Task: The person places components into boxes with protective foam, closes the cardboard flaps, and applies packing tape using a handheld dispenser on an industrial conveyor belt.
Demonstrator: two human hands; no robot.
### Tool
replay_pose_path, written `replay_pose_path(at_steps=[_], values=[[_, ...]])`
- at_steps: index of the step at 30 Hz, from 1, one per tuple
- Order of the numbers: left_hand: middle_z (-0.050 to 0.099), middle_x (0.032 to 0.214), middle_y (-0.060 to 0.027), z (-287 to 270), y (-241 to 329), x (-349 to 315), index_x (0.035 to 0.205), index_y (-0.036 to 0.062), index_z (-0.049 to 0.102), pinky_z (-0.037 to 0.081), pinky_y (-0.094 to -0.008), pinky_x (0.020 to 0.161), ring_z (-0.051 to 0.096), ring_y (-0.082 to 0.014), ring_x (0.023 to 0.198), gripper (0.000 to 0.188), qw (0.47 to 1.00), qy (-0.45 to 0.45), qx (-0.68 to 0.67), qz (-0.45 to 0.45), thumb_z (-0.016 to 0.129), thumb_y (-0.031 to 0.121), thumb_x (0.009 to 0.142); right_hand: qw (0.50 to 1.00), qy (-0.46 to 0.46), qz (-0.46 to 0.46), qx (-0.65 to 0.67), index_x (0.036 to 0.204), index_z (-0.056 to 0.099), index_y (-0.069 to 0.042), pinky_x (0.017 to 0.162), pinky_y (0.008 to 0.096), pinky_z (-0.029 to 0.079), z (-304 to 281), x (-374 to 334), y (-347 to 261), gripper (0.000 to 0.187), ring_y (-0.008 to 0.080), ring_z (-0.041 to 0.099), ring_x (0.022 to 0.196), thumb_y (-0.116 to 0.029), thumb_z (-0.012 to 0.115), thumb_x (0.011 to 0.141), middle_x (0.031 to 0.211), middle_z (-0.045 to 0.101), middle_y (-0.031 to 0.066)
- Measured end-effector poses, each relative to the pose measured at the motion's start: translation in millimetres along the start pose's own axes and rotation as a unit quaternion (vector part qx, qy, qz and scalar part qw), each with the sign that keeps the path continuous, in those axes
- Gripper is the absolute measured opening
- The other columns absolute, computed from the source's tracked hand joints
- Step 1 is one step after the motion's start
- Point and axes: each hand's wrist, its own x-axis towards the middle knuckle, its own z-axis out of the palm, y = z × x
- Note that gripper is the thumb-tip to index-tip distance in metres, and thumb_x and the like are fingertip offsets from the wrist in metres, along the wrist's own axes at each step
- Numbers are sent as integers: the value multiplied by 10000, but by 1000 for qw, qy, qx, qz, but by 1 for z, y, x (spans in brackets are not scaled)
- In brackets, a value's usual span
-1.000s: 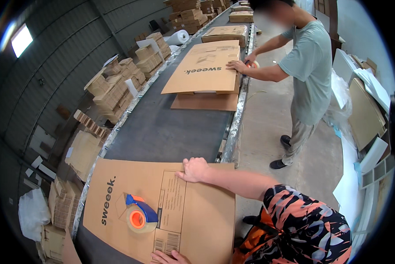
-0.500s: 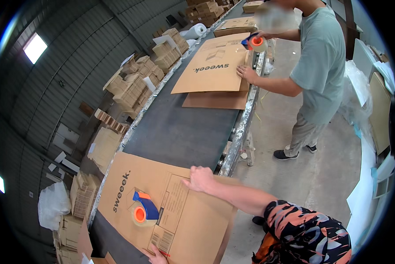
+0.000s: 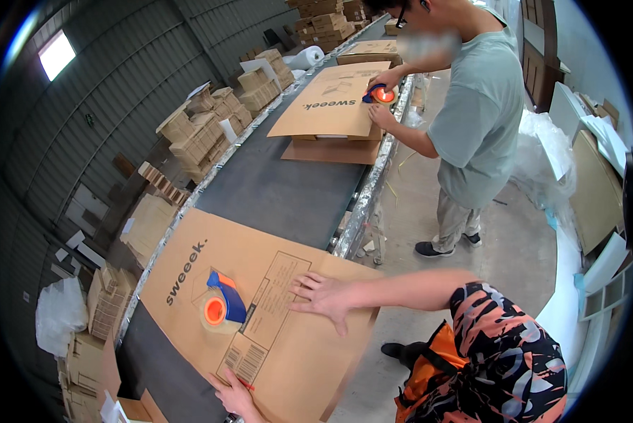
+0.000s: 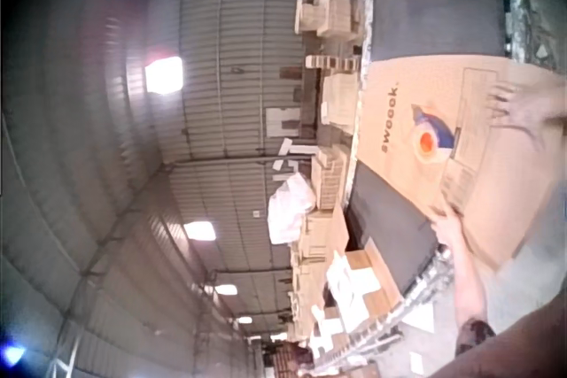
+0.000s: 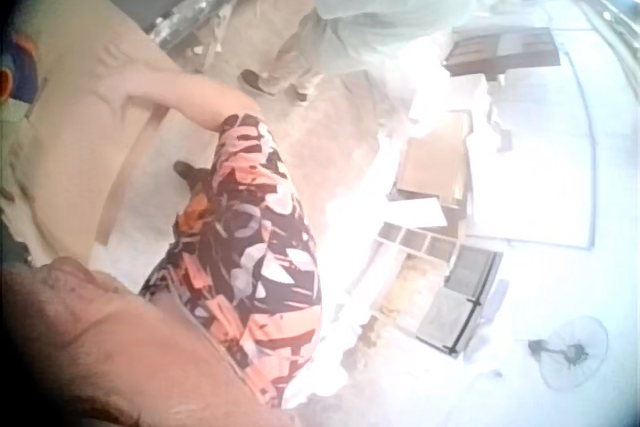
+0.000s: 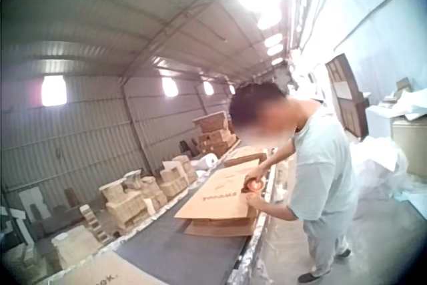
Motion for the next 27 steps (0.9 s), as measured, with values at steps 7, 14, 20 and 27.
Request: replay_pose_path(at_steps=[7,14,20,27], values=[[495,1269,-282,-14,-12,0,1520,275,164,443,-521,897,558,-452,1072,800,1000,18,3,1,391,690,875,972,180,-42,-142,1454,264,-62,1109,594,190,60,42,-9,1247,465,244,1372,-416,879,429,1473,255,298],[227,1508,-285,3,3,-9,1511,159,203,406,-511,992,442,-458,1262,833,997,48,-44,46,408,670,887,909,383,-13,-162,1336,439,-117,1056,566,294,86,36,8,746,415,422,1265,-238,723,658,1353,449,240],[250,1503,-275,19,6,-54,1403,24,412,320,-546,1067,371,-428,1333,770,868,283,24,406,678,456,823,894,436,-28,-104,1301,468,-146,1033,511,357,102,45,12,603,366,450,1259,-185,637,723,1335,489,188],[204,1506,-296,27,130,-65,1439,-86,216,237,-523,1138,181,-470,1401,1202,816,-4,177,550,858,411,552,893,445,-57,-16,1282,512,-163,1037,472,397,93,32,29,547,319,523,1202,-218,601,745,1308,528,144]])
